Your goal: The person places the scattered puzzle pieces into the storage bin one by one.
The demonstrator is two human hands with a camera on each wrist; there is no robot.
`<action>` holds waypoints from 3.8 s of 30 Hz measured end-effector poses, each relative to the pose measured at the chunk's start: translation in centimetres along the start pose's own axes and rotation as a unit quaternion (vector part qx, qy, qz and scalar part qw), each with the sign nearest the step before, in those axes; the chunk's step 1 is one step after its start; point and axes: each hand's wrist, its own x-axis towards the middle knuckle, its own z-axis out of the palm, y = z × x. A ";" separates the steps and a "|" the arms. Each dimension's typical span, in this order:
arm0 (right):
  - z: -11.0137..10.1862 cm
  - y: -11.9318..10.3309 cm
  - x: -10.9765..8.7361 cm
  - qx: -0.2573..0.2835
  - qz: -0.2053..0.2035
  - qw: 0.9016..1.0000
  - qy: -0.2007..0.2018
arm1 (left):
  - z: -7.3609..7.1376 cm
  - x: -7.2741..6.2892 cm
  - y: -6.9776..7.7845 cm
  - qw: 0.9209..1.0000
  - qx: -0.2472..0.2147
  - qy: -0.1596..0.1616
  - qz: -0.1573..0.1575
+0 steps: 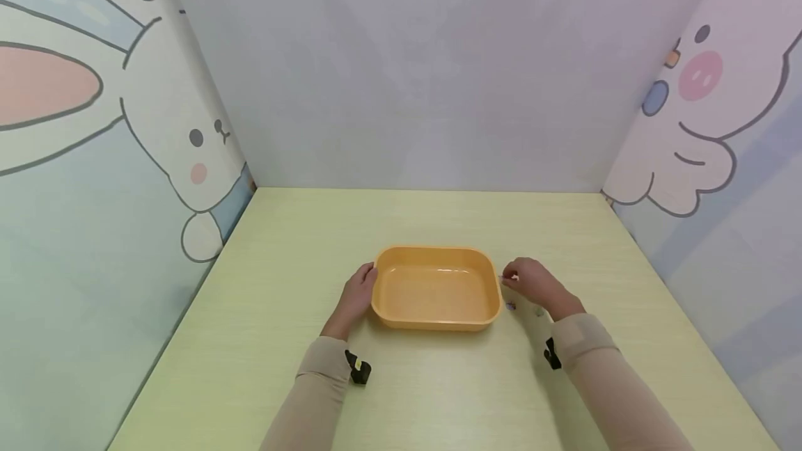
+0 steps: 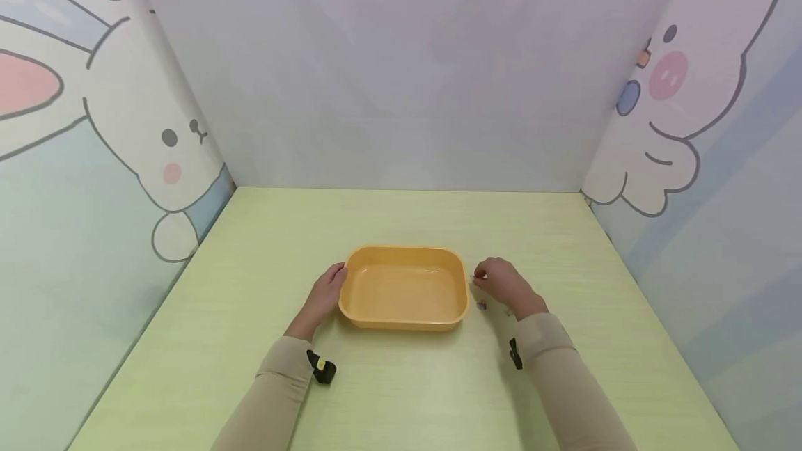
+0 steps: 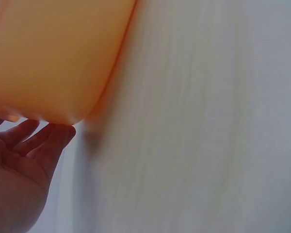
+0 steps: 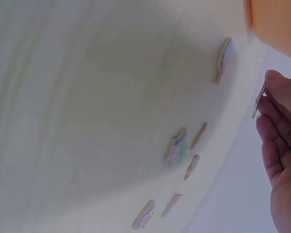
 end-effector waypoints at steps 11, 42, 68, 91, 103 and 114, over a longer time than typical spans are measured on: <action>-2.1 -1.4 0.7 -0.022 -0.050 0.998 0.032 | -0.3 0.0 0.0 1.000 -0.003 -0.004 0.000; -3.4 -13.0 6.5 -0.022 -0.142 0.988 -0.050 | -0.8 0.2 0.2 0.999 -0.035 -0.032 -0.024; -0.3 -16.5 9.5 -0.055 -0.182 0.976 -0.105 | -0.3 -0.2 0.4 0.999 -0.034 -0.031 -0.017; 3.2 -18.4 10.4 -0.114 -0.149 0.965 -0.186 | 0.3 -0.3 0.2 1.000 -0.021 -0.018 0.002; 4.8 -18.0 11.1 -0.140 -0.171 0.960 -0.174 | 0.7 -0.3 0.1 1.000 -0.011 -0.012 0.002; 5.5 -18.0 11.4 -0.153 -0.193 0.956 -0.162 | 0.7 -0.3 0.1 1.000 -0.009 -0.004 0.002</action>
